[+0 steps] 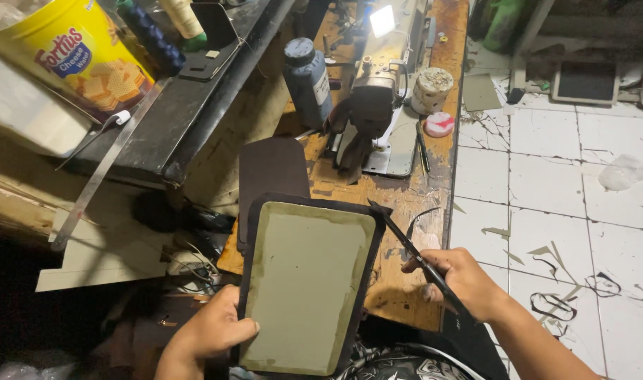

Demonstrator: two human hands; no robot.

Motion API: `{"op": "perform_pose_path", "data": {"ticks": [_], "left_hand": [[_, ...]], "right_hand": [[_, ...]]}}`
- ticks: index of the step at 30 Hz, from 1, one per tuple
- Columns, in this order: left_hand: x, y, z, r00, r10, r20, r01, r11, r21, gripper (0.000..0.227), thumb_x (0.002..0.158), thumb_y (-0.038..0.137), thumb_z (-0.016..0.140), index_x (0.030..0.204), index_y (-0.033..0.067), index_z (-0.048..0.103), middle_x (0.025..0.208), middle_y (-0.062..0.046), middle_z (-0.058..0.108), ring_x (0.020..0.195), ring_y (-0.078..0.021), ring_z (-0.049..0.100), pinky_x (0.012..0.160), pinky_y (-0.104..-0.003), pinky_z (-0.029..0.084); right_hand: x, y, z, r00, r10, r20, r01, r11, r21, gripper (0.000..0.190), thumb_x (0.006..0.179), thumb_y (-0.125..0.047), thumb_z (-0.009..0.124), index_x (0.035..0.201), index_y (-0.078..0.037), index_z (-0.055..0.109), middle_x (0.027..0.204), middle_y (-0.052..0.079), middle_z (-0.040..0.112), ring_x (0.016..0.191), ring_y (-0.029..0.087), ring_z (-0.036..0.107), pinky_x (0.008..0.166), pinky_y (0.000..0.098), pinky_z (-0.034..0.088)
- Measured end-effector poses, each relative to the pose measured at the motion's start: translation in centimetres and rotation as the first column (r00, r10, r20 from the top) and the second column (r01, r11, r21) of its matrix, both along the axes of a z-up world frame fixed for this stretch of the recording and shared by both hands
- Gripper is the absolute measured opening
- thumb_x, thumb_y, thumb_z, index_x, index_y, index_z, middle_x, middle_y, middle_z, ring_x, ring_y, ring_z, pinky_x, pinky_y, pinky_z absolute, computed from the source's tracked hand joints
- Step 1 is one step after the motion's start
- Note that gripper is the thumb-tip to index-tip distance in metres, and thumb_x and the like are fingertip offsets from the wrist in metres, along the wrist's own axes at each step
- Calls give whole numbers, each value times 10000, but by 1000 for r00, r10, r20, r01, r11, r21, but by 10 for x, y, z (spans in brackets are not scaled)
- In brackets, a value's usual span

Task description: Trimming excess material from the edges of a leather piece using scissors

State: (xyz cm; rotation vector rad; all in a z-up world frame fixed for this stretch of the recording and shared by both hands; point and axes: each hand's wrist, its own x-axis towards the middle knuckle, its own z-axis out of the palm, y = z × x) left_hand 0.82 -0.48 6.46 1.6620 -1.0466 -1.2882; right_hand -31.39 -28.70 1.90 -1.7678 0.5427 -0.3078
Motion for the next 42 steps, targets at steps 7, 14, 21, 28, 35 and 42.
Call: {"op": "perform_pose_path", "data": {"ticks": [7,14,21,28,35,42], "left_hand": [[6,6,13,996,-29,90,28,1000,12,382,673,2,591,957,-17,846,931,-1,820,853,-124,725,755,-292,590],[7,8,6,998,48,29,-50,997,62,434,667,-41,571,1008,-47,839,934,-58,848,846,-159,750,734,-323,613],[24,23,-39,984,169,-52,-164,981,102,410,717,-37,650,1107,-83,768,1009,-130,835,893,-224,770,761,-370,624],[26,20,-74,928,338,-155,-335,941,45,321,697,-69,668,1010,-110,729,876,-128,745,762,-222,668,646,-362,546],[14,14,-93,935,308,-176,-336,928,-159,306,694,-8,633,971,-67,748,941,-73,741,835,-189,665,735,-340,528],[4,42,-148,749,550,-369,-638,748,-181,431,661,-70,648,1083,-136,707,1027,-199,775,889,-304,722,802,-431,572]], "right_hand": [[-13,-9,2,984,-35,-173,60,988,142,454,590,-65,887,1036,14,860,734,84,700,648,148,566,589,287,428],[-17,-17,-14,992,-30,-120,52,981,185,506,564,-135,967,1026,41,859,795,93,793,670,122,672,589,271,517],[-16,-17,-17,924,-293,-245,301,954,-5,467,661,-229,953,1091,-70,865,811,5,747,784,106,601,734,230,440],[0,-25,18,631,-408,-660,88,883,-462,644,715,-788,618,1151,-331,749,1023,41,813,966,279,743,732,413,522],[40,-28,20,678,-426,-598,-57,782,-621,542,878,-595,669,1321,-284,662,1246,-44,744,1081,210,732,840,399,622],[109,-64,-32,858,-291,-424,-230,520,-823,466,913,-586,675,1120,-169,702,1029,72,717,938,333,694,798,486,503]]}}
